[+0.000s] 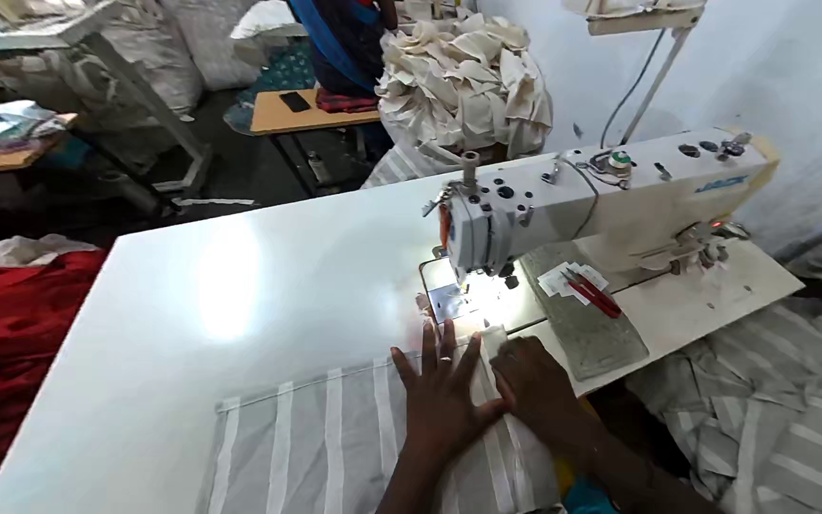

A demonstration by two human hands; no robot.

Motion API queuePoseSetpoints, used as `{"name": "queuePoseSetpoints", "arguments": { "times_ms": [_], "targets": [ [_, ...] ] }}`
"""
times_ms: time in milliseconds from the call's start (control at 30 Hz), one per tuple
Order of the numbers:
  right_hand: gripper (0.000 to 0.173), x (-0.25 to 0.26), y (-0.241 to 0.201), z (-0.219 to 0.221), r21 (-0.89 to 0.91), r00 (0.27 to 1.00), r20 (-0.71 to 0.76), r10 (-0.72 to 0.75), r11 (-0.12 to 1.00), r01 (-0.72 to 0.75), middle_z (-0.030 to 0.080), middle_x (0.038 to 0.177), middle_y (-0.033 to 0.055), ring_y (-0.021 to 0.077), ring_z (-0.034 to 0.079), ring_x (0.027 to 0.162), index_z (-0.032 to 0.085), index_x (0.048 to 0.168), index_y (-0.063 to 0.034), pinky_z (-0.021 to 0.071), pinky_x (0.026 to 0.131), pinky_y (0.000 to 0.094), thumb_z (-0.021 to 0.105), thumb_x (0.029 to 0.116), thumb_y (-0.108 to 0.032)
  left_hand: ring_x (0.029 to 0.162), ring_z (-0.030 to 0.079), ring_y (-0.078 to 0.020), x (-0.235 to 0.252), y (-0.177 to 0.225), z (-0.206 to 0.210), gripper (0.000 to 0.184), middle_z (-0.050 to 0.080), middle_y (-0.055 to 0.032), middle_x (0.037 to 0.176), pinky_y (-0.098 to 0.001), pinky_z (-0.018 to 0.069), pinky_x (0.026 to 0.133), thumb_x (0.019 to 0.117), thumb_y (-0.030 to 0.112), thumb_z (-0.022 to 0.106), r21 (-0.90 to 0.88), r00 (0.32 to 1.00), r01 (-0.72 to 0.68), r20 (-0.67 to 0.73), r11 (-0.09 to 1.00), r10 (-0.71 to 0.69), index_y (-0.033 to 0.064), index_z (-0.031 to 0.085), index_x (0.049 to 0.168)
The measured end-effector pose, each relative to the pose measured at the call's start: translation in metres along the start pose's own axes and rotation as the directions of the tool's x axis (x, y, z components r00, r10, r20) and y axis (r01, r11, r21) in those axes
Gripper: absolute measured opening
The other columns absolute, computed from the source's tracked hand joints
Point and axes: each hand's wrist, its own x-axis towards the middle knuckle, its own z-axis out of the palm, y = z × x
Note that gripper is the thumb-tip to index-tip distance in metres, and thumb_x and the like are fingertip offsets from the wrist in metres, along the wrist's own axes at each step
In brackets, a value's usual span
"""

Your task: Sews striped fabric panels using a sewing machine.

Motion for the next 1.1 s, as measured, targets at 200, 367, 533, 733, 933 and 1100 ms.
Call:
{"name": "queuePoseSetpoints", "arguments": {
  "times_ms": [200, 367, 533, 733, 933, 1100],
  "targets": [
    [0.028, 0.007, 0.031, 0.035, -0.077, 0.991, -0.082, -0.105, 0.992, 0.099, 0.072, 0.127, 0.0016, 0.0227, 0.062, 0.127, 0.077, 0.117, -0.0138, 0.0520, 0.105, 0.0391, 0.055, 0.0980, -0.013, 0.149, 0.039, -0.0376, 0.000, 0.008, 0.011, 0.097, 0.048, -0.0131, 0.158, -0.0714, 0.0230, 0.118, 0.0867, 0.089, 0.030, -0.025, 0.970, -0.188, -0.163, 0.982, 0.181, 0.0162, 0.064, 0.141],
    [0.029, 0.018, 0.030, 0.037, -0.150, 0.987, -0.092, -0.130, 0.982, 0.115, 0.072, 0.127, 0.0012, 0.0227, 0.066, 0.120, 0.077, 0.117, -0.0138, 0.0556, 0.094, 0.0390, 0.055, 0.0977, -0.012, 0.142, 0.051, -0.0305, -0.002, 0.016, 0.012, 0.098, 0.058, -0.0102, 0.149, -0.0594, 0.0336, 0.119, 0.0906, 0.084, 0.031, -0.054, 0.967, -0.194, -0.180, 0.980, 0.182, 0.0050, 0.064, 0.138],
    [0.030, 0.057, 0.036, 0.037, -0.115, 0.989, 0.003, -0.146, 0.983, 0.146, 0.071, 0.126, 0.0052, 0.0269, 0.066, 0.116, 0.076, 0.119, -0.0105, 0.0533, 0.093, 0.0440, 0.058, 0.0952, -0.007, 0.147, 0.043, -0.0326, 0.033, -0.005, 0.016, 0.089, 0.054, -0.0084, 0.153, -0.0590, 0.0291, 0.121, 0.0864, 0.084, 0.042, -0.084, 0.967, -0.189, -0.192, 0.978, 0.170, 0.0107, 0.068, 0.130],
    [0.029, 0.074, 0.039, 0.045, -0.137, 0.984, -0.015, -0.180, 0.975, 0.176, 0.073, 0.123, 0.0039, 0.0252, 0.068, 0.106, 0.079, 0.112, -0.0124, 0.0524, 0.085, 0.0423, 0.055, 0.0956, -0.007, 0.152, 0.034, -0.0331, 0.041, -0.008, 0.014, 0.092, 0.047, -0.0061, 0.159, -0.0609, 0.0225, 0.122, 0.0851, 0.083, 0.044, -0.044, 0.987, -0.125, -0.109, 0.991, 0.119, 0.0108, 0.064, 0.138],
    [0.032, 0.055, 0.055, -0.004, -0.007, 0.999, 0.047, 0.003, 1.000, -0.003, 0.068, 0.134, 0.0137, 0.0382, 0.057, 0.133, 0.073, 0.125, -0.0067, 0.0461, 0.105, 0.0582, 0.056, 0.0978, -0.007, 0.153, 0.033, -0.0340, 0.041, -0.007, 0.011, 0.091, 0.045, -0.0092, 0.160, -0.0636, 0.0185, 0.123, 0.0846, 0.085, 0.044, -0.075, 0.992, -0.117, -0.066, 0.990, 0.112, 0.0130, 0.065, 0.136],
    [0.039, 0.014, 0.145, -0.073, -0.160, 0.917, -0.249, 0.312, 0.921, -0.356, 0.059, 0.142, 0.0232, 0.0435, 0.054, 0.134, 0.062, 0.137, 0.0002, 0.0466, 0.106, 0.0606, 0.050, 0.1009, -0.005, 0.155, 0.028, -0.0319, 0.051, -0.007, 0.006, 0.091, 0.041, -0.0081, 0.163, -0.0626, 0.0159, 0.124, 0.0836, 0.085, 0.048, -0.085, 0.997, -0.082, -0.001, 0.993, 0.082, 0.0141, 0.062, 0.139]
  ]
}}
